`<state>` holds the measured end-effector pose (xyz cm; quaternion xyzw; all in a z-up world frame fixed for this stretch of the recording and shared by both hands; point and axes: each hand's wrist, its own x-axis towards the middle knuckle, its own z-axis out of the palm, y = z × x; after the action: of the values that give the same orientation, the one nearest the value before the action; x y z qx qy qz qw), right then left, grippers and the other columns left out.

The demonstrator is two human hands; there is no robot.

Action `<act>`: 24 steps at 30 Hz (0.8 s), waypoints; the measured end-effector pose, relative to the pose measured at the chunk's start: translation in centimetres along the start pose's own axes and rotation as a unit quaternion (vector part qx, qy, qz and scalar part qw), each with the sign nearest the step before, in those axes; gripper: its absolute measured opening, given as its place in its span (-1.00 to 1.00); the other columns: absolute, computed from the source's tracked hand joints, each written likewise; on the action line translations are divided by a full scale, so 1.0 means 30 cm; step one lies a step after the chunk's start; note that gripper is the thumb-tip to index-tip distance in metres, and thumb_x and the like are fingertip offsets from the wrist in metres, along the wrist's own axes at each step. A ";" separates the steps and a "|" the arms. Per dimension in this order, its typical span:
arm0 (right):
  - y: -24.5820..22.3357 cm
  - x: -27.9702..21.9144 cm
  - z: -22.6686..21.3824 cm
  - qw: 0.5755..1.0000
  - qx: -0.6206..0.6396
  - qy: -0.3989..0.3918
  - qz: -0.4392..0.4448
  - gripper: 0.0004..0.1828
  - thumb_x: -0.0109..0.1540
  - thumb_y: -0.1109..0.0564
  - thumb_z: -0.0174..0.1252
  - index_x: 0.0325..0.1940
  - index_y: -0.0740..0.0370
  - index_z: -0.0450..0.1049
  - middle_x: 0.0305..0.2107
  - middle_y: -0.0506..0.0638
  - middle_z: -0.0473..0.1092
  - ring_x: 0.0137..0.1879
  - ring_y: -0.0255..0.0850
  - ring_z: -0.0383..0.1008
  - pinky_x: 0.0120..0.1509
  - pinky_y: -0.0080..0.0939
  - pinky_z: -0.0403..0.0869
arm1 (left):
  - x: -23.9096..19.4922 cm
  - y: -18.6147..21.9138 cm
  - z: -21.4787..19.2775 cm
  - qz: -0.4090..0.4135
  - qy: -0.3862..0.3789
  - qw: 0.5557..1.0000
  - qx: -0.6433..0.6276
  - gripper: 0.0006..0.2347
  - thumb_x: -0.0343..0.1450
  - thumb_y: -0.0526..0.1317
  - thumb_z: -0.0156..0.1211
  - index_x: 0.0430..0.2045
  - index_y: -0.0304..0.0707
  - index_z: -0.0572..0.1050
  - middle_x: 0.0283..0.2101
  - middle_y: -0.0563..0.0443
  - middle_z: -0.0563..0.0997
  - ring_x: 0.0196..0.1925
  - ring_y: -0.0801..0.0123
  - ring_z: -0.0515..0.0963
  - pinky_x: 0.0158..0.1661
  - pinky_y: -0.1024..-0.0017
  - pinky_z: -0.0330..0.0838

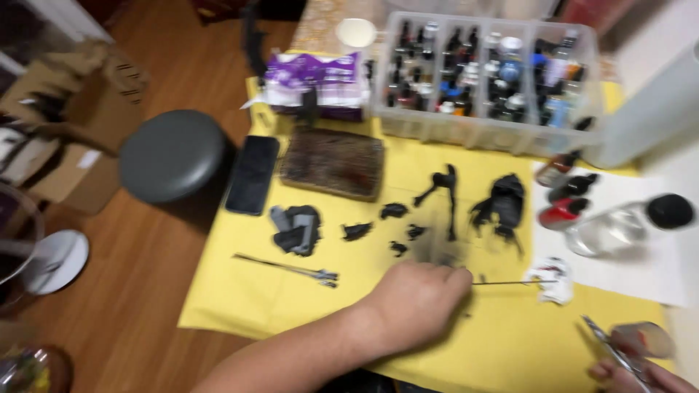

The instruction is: Preparing an airbrush with paint and using it to paint small figurines on a workspace.

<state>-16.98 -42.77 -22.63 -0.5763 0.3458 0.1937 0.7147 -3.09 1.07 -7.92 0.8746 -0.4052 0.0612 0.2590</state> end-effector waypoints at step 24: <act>0.007 -0.173 0.515 0.807 -0.124 0.309 -0.487 -0.71 0.65 0.39 -0.13 0.48 0.52 0.25 -0.01 0.48 0.40 -0.05 0.09 0.50 0.13 -0.22 0.42 | -0.468 -0.218 -0.304 -0.216 0.169 0.941 -0.198 -0.85 0.40 -0.31 0.15 -0.30 -0.22 0.68 -0.36 0.06 0.64 -0.24 0.28 0.60 -0.19 0.38 0.46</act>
<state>-16.49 -27.28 -17.57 -0.7824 0.1951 -0.3271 0.4928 -6.62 18.67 -7.18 0.8490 -0.1608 0.0694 0.4985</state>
